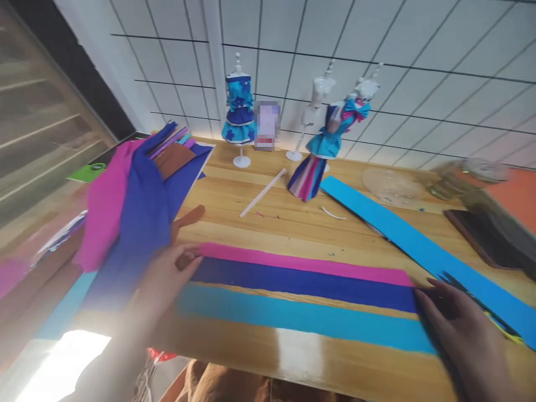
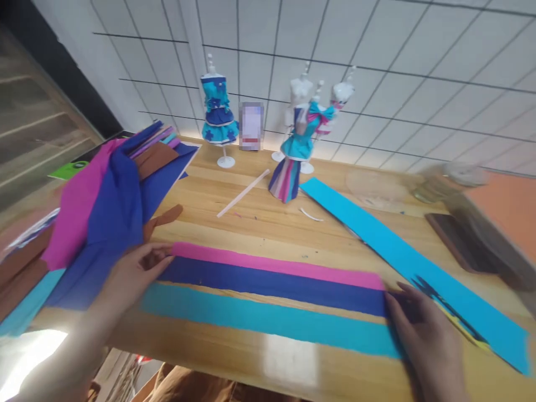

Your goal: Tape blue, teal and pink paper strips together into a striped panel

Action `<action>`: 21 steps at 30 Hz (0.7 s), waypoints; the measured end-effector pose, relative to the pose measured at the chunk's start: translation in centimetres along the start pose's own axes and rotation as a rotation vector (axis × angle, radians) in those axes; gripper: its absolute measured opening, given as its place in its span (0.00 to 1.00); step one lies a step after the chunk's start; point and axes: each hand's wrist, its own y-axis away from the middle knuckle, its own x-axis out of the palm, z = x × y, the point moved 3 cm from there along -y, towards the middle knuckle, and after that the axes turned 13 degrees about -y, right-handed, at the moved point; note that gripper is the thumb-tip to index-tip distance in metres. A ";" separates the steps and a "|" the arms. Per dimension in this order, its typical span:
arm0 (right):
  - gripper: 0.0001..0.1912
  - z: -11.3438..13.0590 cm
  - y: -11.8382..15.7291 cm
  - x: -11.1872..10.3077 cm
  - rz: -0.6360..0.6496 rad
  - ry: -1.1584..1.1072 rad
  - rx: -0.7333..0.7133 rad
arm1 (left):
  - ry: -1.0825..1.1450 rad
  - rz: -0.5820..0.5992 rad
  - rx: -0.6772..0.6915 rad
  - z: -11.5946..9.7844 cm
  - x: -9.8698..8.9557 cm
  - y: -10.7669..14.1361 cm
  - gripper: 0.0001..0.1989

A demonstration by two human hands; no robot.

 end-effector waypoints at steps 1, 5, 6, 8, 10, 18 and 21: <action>0.22 -0.2 -0.1 0.1 -0.007 -0.010 0.002 | 0.001 0.000 -0.006 0.1 0.1 -0.1 0.15; 0.22 -0.5 -0.5 0.1 -0.059 -0.054 -0.084 | 0.003 0.005 -0.015 0.3 0.3 -0.3 0.17; 0.22 -0.6 -0.6 0.1 -0.073 -0.059 -0.111 | -0.001 0.005 -0.016 0.3 0.4 -0.3 0.17; 0.21 -0.7 -0.6 -0.2 -0.105 -0.066 -0.139 | -0.016 -0.005 -0.020 0.3 0.4 -0.3 0.17; 0.20 -0.6 -0.6 -0.7 -0.124 -0.066 -0.112 | -0.022 -0.023 -0.019 0.2 0.4 -0.3 0.16; 0.15 4.2 -0.3 -2.0 -0.179 -0.084 -0.099 | -0.032 -0.041 -0.007 -0.1 0.2 0.0 0.15; 0.14 8.2 -0.1 0.0 -0.015 -0.176 -0.252 | -0.048 -0.033 0.019 -0.1 0.2 0.0 0.16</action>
